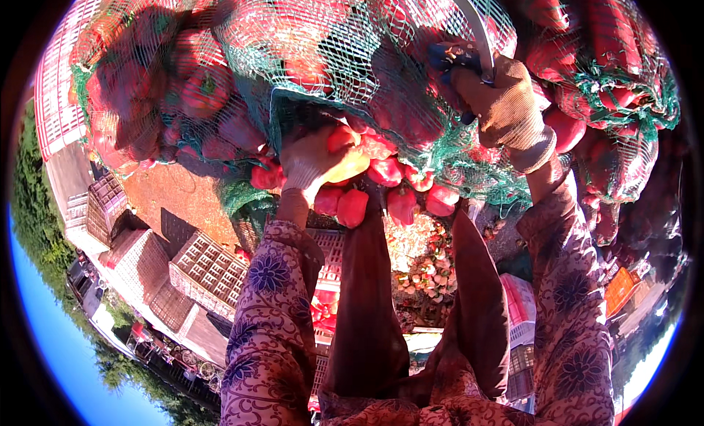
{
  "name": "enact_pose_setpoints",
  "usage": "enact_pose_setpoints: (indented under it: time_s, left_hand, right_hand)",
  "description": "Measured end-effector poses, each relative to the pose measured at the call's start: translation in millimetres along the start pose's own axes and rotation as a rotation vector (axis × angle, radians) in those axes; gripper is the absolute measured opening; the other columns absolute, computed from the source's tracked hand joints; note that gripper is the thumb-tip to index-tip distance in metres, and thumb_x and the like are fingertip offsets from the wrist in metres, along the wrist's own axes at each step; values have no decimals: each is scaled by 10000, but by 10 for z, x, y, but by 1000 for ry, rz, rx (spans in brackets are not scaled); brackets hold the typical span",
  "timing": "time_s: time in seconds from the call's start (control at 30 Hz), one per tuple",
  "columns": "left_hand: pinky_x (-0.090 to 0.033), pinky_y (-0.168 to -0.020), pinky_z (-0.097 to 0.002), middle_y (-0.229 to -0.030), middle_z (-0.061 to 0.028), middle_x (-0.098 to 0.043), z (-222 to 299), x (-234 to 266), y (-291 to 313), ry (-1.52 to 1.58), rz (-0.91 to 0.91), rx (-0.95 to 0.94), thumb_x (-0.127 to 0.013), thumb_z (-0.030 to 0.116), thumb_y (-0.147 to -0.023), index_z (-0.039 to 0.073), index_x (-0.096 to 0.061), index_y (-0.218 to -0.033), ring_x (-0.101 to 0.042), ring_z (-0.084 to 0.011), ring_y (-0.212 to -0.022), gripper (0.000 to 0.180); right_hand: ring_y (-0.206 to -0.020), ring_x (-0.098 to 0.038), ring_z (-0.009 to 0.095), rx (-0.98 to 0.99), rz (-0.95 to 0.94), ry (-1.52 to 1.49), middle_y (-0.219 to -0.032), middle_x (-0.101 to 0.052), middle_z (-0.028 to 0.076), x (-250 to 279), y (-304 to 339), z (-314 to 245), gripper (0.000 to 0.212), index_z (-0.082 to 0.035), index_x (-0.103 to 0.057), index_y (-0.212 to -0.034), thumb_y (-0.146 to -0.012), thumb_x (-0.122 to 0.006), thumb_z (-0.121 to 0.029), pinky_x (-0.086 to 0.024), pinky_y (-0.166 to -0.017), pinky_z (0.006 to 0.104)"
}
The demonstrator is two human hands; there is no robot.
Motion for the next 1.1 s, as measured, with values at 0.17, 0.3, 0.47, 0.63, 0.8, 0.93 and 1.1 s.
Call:
enact_pose_setpoints:
  time_s: [0.17,0.3,0.47,0.63,0.8,0.93,1.1]
  left_hand:
    - [-513,-835,-376,-992,-174,-693,-184,-808,683,305,-3,220,-740,415,-754,83,-688,-1106,-653,-281,-1000,487]
    - [-527,-710,-433,-1028,-169,-653,289,107,130,390,928,-335,-667,250,-810,68,-630,-1085,-640,-376,-869,332]
    - [-449,-938,-425,-1219,-111,-609,354,243,-399,-10,213,-307,-573,391,-858,138,-577,-1244,-556,-316,-1127,461]
    - [-501,-781,-356,-1073,-91,-651,461,135,-308,640,79,-225,-769,320,-716,112,-653,-1083,-624,-225,-883,438]
    - [-508,-647,-320,-759,-87,-676,423,121,218,763,209,-413,-786,237,-701,24,-708,-825,-624,-181,-646,258]
    - [-513,-667,-338,-723,-105,-672,480,523,46,264,-102,-264,-755,201,-707,6,-693,-850,-645,-233,-665,250]
    - [-525,-754,-428,-896,-154,-686,251,586,-462,376,320,-212,-617,178,-749,58,-688,-919,-644,-362,-841,220]
  right_hand:
    - [-577,-531,53,270,-2,166,-661,-591,-17,36,-23,47,164,-12,-648,-1000,-853,-627,-82,-422,-503,240]
    - [-566,-528,56,235,44,266,-654,-599,-7,65,45,3,155,-11,-663,-974,-845,-651,-96,-421,-495,239]
    - [-575,-478,25,-221,24,-326,-673,-557,-47,-139,-10,-48,220,-60,-651,-1084,-874,-586,-45,-372,-485,206]
    - [-630,-542,38,-196,-3,-153,-769,-641,-8,-66,27,-90,290,-51,-648,-1119,-857,-530,-18,-420,-534,203]
    - [-624,-518,31,-201,-9,-112,-763,-610,-18,-83,-17,18,299,-37,-629,-1135,-860,-517,1,-411,-542,195]
    - [-660,-540,59,-37,-16,19,-783,-617,7,-41,-48,17,292,-6,-621,-1127,-845,-546,14,-438,-574,223]
    - [-631,-542,77,20,60,32,-752,-620,9,-4,-30,59,284,-14,-633,-1113,-839,-556,-7,-439,-560,242]
Point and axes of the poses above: each hand's wrist, its own y-axis away from the middle knuckle, its own x-axis out of the back of the hand, z = x × y, the point moved 4 cm from there along -y, towards the middle knuckle
